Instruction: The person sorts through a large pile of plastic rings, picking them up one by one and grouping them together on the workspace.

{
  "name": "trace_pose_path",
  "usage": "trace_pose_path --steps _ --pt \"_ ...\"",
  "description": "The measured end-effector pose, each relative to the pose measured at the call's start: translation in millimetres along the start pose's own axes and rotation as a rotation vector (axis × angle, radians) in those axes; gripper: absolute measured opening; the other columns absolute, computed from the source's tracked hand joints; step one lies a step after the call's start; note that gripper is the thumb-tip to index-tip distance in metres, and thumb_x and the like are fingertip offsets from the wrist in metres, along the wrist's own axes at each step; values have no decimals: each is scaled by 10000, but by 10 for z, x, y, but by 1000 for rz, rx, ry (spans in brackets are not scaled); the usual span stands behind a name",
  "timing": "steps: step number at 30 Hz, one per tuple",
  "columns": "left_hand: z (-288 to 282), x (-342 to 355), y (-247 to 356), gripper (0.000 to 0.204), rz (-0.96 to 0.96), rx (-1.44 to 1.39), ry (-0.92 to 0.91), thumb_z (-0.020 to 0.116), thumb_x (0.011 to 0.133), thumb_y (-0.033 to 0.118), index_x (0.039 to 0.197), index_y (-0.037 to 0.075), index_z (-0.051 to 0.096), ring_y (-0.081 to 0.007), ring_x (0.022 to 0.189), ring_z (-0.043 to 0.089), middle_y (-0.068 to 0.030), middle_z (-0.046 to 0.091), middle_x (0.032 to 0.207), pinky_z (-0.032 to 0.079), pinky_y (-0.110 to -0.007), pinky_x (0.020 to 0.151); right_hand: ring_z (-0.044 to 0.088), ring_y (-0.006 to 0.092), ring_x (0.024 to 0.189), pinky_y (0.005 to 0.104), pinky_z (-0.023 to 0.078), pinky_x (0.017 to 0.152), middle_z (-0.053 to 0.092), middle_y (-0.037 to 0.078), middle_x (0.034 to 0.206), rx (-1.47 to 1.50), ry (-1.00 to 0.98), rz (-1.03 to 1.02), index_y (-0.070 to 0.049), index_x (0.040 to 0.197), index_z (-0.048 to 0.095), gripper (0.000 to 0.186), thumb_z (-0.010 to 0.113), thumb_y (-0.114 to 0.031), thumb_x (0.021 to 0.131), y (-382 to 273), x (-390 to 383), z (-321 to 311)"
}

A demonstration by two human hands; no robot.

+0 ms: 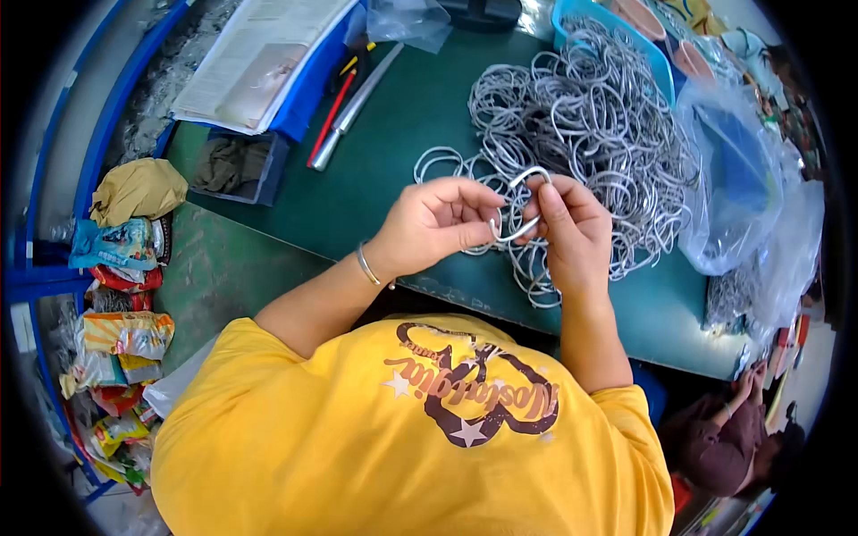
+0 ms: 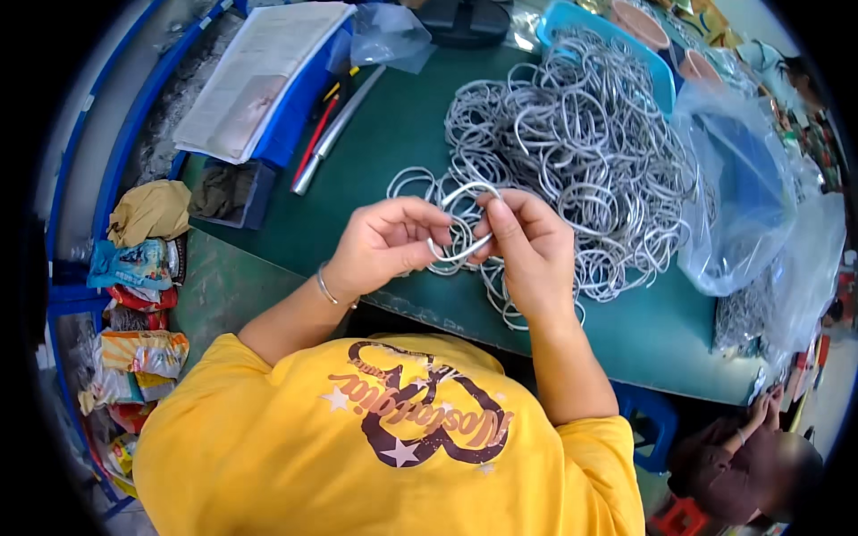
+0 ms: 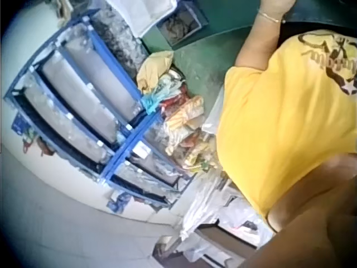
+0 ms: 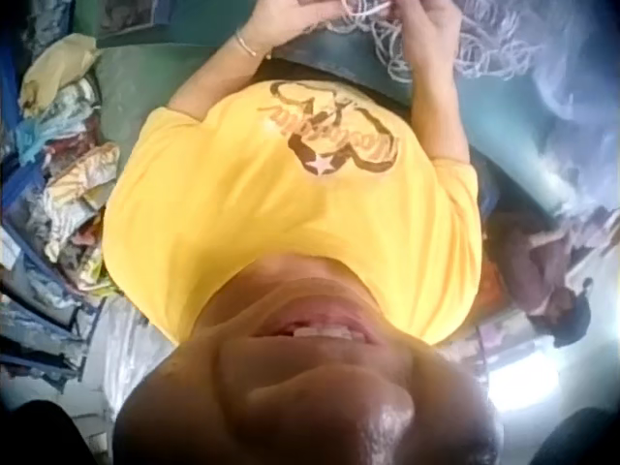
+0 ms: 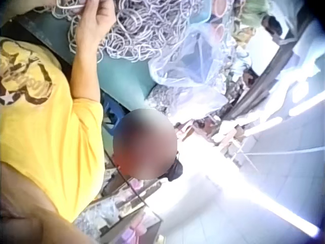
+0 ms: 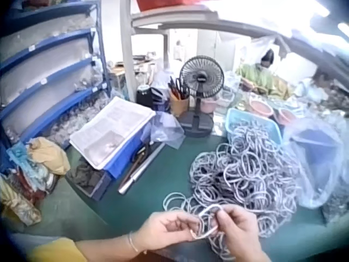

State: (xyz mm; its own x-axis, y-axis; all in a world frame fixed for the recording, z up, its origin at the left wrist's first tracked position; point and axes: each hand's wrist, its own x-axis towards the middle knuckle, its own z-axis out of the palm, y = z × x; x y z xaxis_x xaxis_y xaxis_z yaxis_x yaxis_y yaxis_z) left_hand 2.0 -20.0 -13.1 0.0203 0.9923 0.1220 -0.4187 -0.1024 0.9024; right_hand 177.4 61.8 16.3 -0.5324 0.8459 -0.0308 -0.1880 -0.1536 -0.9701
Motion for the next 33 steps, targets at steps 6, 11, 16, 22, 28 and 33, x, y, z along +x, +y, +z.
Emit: trace_pose_path --steps 6,11,16,22,28,33 --pt "-35 13 56 119 0 83 5 567 894 -6 987 -43 632 -112 725 606 -104 625 946 501 -224 644 582 71 610 196 506 567 623 38 797 -106 42 -30 29 1059 611 178 547 -102 958 95 -16 -65" --pt "-14 12 61 102 168 329 9 605 858 -69 946 -30 639 -118 713 634 -120 638 937 521 -211 634 564 76 642 204 506 635 584 12 777 -111 128 -111 16 1117 574 194 561 -55 937 103 6 109" --pt "-21 54 105 85 421 799 46 660 795 -56 850 1 629 -199 699 644 -108 649 851 529 -274 637 522 74 601 216 435 557 545 0 702 -380 28 -84 2 946 596 195 514 -171 982 120 13 22" --pt "-80 59 66 102 666 1114 -223 639 771 -46 852 16 629 -269 730 630 -109 640 818 519 -325 652 482 42 524 184 379 487 547 -9 636 -200 -102 209 -13 855 624 278 541 -251 974 135 58 77" --pt "-128 5 19 488 278 519 141 767 748 27 1172 8 525 -64 772 549 -91 548 1140 467 -197 670 517 38 580 172 394 510 583 -11 743 -147 -173 116 -33 888 615 191 537 -187 970 103 -38 36" --pt "-105 -13 113 174 38 365 192 640 865 3 1036 -24 638 -39 682 552 -32 650 870 447 -171 597 542 56 632 181 415 538 602 12 793 -154 -217 29 -23 914 618 129 576 -142 941 140 -71 6"
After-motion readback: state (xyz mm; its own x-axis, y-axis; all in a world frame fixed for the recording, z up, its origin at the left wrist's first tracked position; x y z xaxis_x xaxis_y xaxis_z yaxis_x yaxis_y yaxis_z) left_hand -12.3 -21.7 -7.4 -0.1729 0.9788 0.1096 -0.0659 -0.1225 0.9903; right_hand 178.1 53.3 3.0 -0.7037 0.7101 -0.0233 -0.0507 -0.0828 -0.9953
